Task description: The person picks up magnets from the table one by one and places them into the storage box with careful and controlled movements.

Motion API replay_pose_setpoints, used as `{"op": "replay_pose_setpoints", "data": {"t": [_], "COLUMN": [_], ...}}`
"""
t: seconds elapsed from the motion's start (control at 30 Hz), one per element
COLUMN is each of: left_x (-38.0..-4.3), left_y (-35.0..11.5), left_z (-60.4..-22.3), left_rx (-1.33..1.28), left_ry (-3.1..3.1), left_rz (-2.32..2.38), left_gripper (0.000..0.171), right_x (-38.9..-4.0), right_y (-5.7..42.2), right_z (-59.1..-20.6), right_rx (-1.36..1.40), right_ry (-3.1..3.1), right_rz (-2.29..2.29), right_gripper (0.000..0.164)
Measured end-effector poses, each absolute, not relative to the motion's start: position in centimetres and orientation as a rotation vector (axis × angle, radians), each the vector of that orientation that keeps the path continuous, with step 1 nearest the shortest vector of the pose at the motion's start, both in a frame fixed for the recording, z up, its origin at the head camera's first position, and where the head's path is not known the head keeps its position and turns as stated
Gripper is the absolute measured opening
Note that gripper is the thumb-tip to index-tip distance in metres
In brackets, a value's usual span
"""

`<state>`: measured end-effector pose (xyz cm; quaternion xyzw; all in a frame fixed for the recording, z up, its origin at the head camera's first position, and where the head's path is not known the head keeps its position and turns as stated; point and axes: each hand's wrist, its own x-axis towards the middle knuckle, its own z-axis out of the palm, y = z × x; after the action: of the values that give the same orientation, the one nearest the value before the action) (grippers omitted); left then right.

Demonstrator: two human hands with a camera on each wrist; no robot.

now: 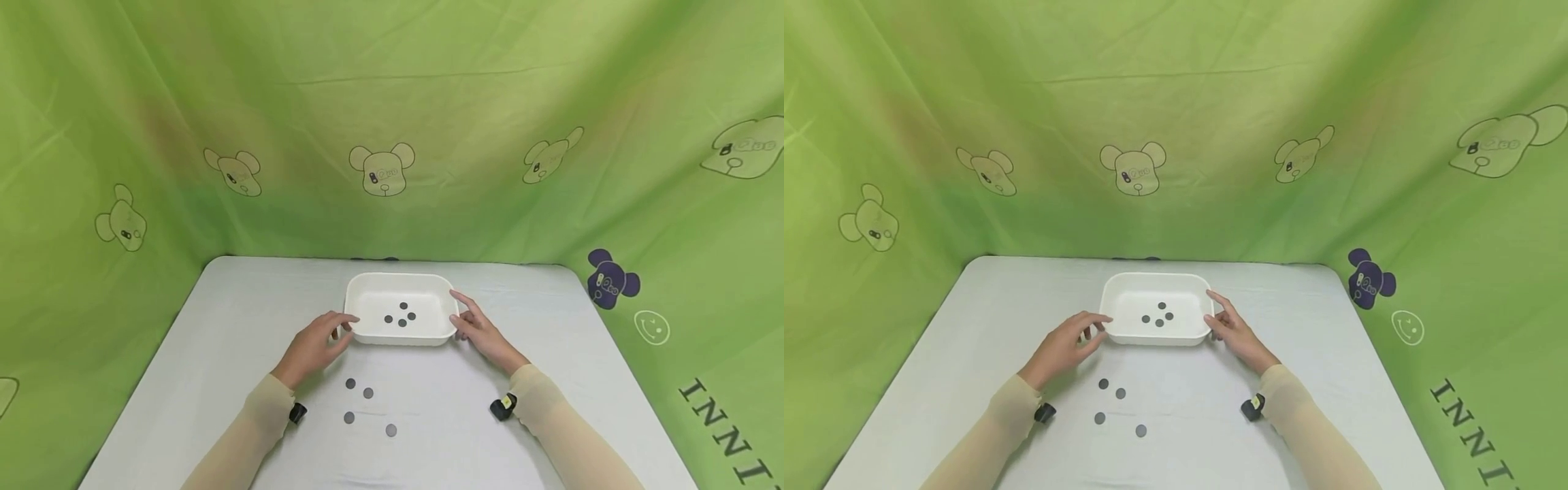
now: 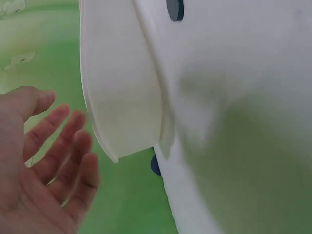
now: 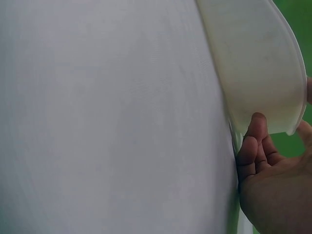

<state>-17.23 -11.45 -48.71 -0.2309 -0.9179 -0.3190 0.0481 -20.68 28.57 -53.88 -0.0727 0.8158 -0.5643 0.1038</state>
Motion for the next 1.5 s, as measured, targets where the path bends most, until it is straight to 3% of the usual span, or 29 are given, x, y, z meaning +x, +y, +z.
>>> {"op": "replay_pose_setpoints", "data": {"t": [0.5,1.2,1.5], "left_x": [-14.6,-13.4,-13.3], "left_y": [-13.1,-14.2,-13.7], "left_z": [-49.7,-52.4,-51.9], "left_rx": [-0.781,-0.889,-0.905], "left_ry": [-2.862,-2.979,-2.983], "left_rz": [-0.938,-0.775,-0.724], "left_gripper": [0.030,0.031,0.029], "right_x": [-20.6,-20.5,-20.5], "right_y": [28.4,28.2,28.5], "right_z": [-53.7,-53.4,-53.4], "right_rx": [-0.184,-0.189,-0.178], "right_ry": [2.420,2.406,2.428], "right_rz": [-1.638,-1.643,-1.616], "right_gripper": [0.069,0.070,0.069]}}
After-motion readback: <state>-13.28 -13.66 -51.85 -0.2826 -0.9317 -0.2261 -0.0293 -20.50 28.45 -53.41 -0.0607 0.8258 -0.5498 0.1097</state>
